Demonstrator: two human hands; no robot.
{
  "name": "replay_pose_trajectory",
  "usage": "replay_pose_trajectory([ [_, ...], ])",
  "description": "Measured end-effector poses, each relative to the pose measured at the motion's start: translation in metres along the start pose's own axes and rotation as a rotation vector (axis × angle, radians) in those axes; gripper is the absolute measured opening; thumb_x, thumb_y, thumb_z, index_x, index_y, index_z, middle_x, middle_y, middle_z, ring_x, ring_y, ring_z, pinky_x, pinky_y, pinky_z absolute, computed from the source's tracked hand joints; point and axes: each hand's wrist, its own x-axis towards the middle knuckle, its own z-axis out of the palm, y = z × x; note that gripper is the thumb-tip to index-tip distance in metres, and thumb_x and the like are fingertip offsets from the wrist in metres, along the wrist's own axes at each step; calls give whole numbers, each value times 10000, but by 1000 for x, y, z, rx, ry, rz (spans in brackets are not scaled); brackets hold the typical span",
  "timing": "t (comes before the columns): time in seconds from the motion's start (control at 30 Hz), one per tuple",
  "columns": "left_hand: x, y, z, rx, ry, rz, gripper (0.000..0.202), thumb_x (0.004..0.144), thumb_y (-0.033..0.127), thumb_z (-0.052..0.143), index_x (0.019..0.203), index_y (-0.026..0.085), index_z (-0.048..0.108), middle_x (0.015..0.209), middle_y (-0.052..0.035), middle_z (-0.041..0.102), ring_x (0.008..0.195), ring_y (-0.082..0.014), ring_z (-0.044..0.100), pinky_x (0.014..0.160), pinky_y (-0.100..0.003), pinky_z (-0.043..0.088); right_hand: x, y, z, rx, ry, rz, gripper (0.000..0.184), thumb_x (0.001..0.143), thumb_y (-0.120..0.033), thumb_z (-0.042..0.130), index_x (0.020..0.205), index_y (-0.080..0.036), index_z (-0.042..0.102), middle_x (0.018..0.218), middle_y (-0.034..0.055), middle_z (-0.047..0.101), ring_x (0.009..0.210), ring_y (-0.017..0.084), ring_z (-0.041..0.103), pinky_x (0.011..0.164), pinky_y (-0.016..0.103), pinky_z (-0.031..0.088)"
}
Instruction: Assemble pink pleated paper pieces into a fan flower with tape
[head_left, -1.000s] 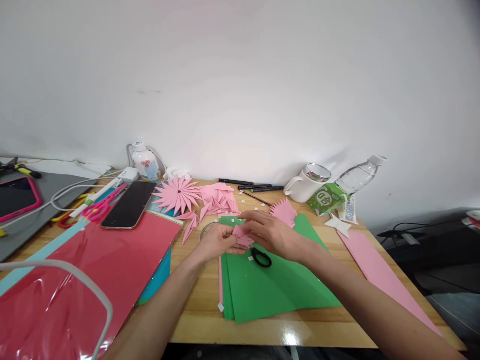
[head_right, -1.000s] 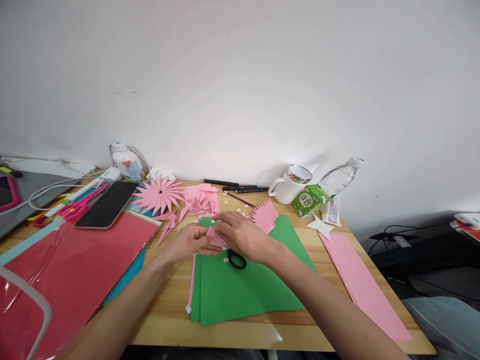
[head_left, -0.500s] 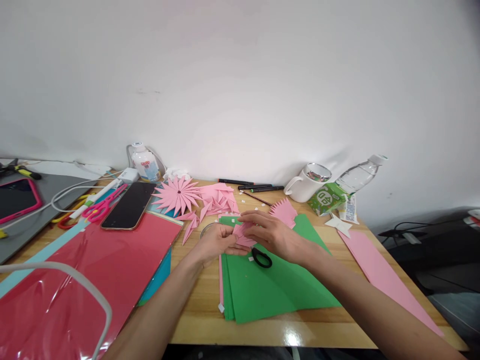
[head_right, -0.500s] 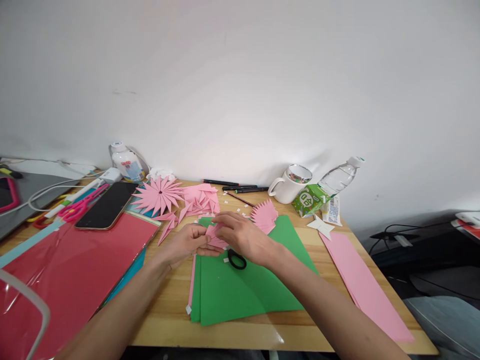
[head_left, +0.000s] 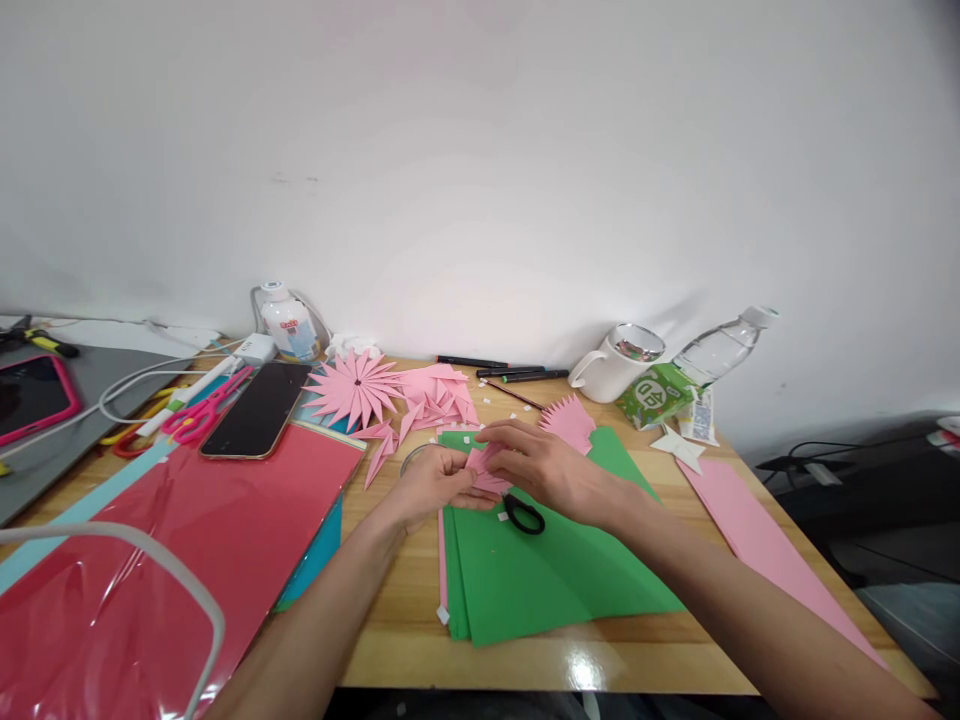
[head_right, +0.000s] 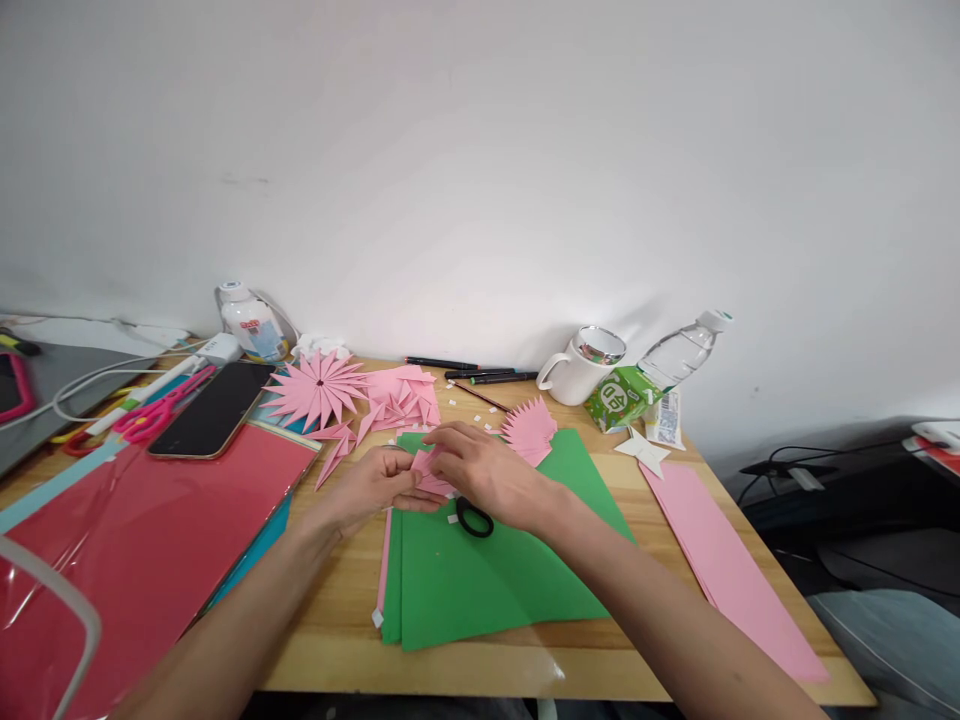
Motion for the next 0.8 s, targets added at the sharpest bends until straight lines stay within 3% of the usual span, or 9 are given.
replay_pose_trajectory([
  [0.17, -1, 2, 1, 8, 17, -3, 204, 658, 306, 702, 559, 181, 574, 535, 70, 528, 629, -159, 654, 846, -422, 559, 2, -1, 1, -9, -4, 12, 182, 919, -83, 462, 811, -152, 592, 1120, 159, 638, 1108, 245, 585, 877, 424, 536],
  [0.4, -1, 2, 1, 12, 7, 15, 174, 672, 337, 708, 653, 173, 653, 712, 1, 694, 830, -233, 708, 877, -422, 544, 1, -7, 3, -36, 90, 60, 135, 920, -111, 460, 879, -164, 577, 1202, 192, 599, 1151, 257, 569, 881, 455, 540],
  [0.8, 1, -2, -1, 34, 20, 16, 167, 678, 336, 703, 667, 174, 663, 741, -10, 729, 833, -232, 715, 882, -421, 546, 1, -7, 6, -70, 110, 73, 136, 921, -117, 470, 889, -181, 586, 1181, 155, 614, 1123, 245, 575, 867, 429, 544],
])
